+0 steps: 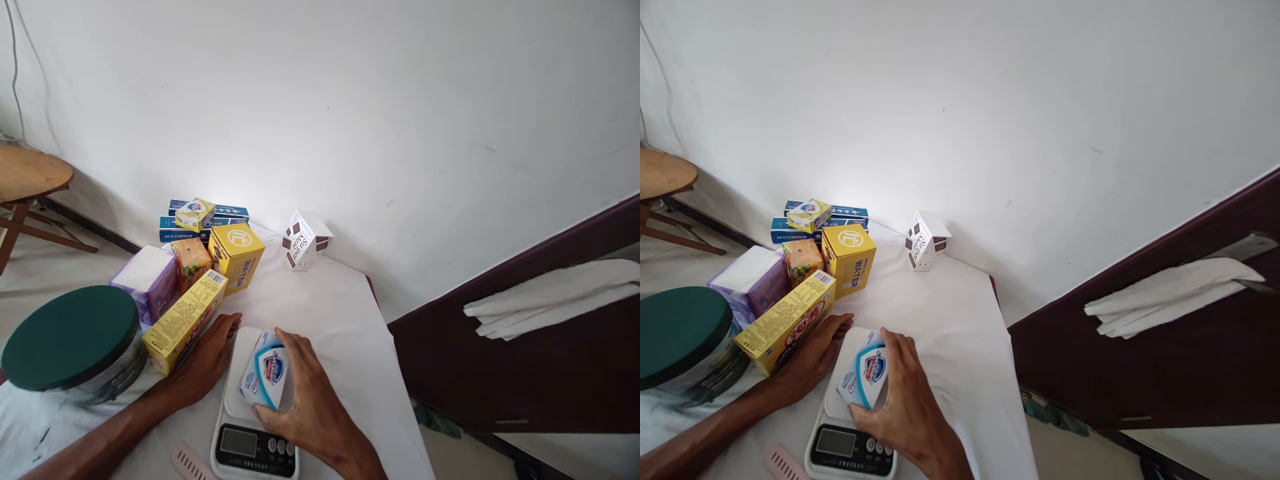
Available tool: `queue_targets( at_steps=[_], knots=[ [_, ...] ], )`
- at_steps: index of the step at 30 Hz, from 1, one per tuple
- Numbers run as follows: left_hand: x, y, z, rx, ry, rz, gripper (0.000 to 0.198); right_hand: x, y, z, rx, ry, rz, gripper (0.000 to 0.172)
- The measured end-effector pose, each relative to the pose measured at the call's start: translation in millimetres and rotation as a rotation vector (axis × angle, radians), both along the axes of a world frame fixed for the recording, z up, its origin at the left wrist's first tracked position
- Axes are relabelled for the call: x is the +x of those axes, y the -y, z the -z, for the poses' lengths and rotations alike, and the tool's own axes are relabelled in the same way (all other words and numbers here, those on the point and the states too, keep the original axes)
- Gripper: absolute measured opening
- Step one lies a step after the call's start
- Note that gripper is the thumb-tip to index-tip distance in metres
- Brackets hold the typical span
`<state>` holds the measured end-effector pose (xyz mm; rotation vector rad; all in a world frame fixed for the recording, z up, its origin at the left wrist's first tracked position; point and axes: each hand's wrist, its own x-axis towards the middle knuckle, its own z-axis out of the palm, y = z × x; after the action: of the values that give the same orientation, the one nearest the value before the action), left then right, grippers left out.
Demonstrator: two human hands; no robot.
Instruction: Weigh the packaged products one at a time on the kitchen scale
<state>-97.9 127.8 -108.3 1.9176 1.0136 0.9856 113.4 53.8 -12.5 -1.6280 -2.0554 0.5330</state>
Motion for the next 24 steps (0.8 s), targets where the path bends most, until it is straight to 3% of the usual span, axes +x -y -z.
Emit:
queue_targets(
  at_steps=[4,8,11,14,17,24],
  knots=[
    [0,2,-1.6,-0.046,-0.002,-0.010,0.041,38,-46,-31.8,0.148,-0.066,0.156,0.085],
    [2,2,-1.9,-0.067,-0.009,-0.001,0.040,72,-136,-68.6,0.215,-0.019,0.427,0.084],
    [3,3,3.6,-0.095,-0.005,0.005,0.044,84,-207,-82.3,0.232,0.034,0.541,0.084],
    [3,4,11.1,-0.114,-0.003,0.012,0.050,87,-265,-85.4,0.222,0.081,0.635,0.083],
    [2,5,13.8,-0.115,0.000,0.033,0.054,88,-304,-83.8,0.194,0.128,0.700,0.082],
    [0,6,4.5,-0.150,-0.052,0.038,0.058,95,-335,-67.5,0.151,0.221,0.736,0.082]
  ],
)
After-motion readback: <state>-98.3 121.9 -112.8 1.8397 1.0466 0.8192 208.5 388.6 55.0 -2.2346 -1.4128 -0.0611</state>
